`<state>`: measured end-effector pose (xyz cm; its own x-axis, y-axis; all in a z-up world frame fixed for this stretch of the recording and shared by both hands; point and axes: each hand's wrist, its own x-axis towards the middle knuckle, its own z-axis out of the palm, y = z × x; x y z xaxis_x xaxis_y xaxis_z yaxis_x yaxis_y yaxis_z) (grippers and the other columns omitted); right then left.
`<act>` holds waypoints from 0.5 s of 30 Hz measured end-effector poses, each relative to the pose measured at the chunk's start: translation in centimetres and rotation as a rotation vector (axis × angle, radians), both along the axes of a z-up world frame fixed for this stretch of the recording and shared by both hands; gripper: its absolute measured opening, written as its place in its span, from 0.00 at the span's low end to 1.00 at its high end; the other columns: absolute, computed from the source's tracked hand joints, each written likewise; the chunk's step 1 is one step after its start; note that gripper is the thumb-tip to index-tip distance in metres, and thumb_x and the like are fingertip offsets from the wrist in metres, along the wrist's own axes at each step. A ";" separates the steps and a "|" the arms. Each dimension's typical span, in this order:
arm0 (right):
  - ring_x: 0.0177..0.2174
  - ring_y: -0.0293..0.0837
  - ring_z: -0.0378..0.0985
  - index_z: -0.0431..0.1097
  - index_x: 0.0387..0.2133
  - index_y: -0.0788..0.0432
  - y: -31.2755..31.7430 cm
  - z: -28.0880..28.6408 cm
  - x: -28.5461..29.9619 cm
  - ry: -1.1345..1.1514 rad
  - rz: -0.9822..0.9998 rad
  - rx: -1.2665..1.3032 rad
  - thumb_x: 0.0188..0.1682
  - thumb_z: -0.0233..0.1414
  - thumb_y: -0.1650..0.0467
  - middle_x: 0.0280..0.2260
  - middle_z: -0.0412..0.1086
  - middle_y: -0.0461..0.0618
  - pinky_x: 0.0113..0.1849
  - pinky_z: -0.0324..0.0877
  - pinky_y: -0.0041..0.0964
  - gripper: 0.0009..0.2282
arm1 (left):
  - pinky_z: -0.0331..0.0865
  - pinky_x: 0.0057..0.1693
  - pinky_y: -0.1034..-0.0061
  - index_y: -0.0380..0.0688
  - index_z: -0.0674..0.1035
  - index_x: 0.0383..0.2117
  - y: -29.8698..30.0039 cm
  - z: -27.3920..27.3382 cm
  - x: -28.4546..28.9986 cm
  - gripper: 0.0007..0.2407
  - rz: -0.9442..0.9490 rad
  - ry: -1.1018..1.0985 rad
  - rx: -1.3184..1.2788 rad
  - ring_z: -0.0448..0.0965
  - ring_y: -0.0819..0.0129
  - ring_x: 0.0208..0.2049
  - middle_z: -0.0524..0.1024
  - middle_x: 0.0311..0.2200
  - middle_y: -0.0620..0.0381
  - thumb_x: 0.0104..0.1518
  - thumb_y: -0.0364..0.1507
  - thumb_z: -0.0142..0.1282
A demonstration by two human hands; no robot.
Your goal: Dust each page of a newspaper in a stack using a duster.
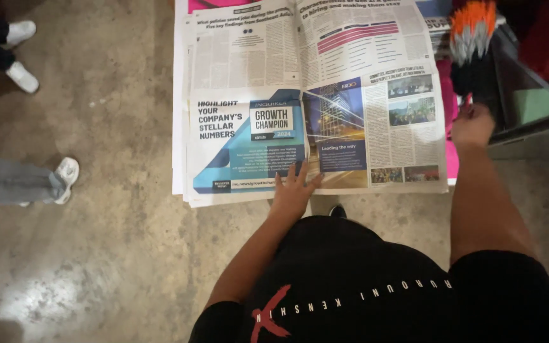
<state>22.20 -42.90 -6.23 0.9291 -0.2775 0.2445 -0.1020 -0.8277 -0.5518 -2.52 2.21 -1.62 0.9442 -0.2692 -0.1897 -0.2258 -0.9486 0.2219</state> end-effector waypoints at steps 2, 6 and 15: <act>0.42 0.65 0.77 0.74 0.45 0.66 3.2 3.5 -3.5 -0.110 0.037 0.021 0.57 0.51 0.74 0.40 0.74 0.70 0.45 0.71 0.51 0.08 | 0.50 0.62 0.26 0.67 0.63 0.67 -0.3 0.9 0.0 0.28 -0.006 0.031 0.010 0.48 0.38 0.71 0.48 0.72 0.45 0.58 0.27 0.51; 0.38 0.57 0.75 0.66 0.53 0.66 5.0 0.8 -11.2 -0.183 0.176 0.075 0.67 0.41 0.71 0.37 0.72 0.64 0.42 0.70 0.47 0.10 | 0.51 0.64 0.30 0.57 0.66 0.66 -0.4 0.2 -0.1 0.28 -0.078 -0.129 0.047 0.50 0.45 0.71 0.51 0.72 0.51 0.54 0.27 0.51; 0.35 0.66 0.80 0.61 0.60 0.49 9.5 -3.2 -31.1 0.577 0.422 0.087 0.52 0.42 0.62 0.39 0.75 0.67 0.36 0.74 0.57 0.21 | 0.50 0.67 0.37 0.49 0.69 0.63 -0.1 -1.9 0.4 0.22 -0.106 -0.144 -0.073 0.53 0.50 0.71 0.59 0.68 0.50 0.59 0.27 0.47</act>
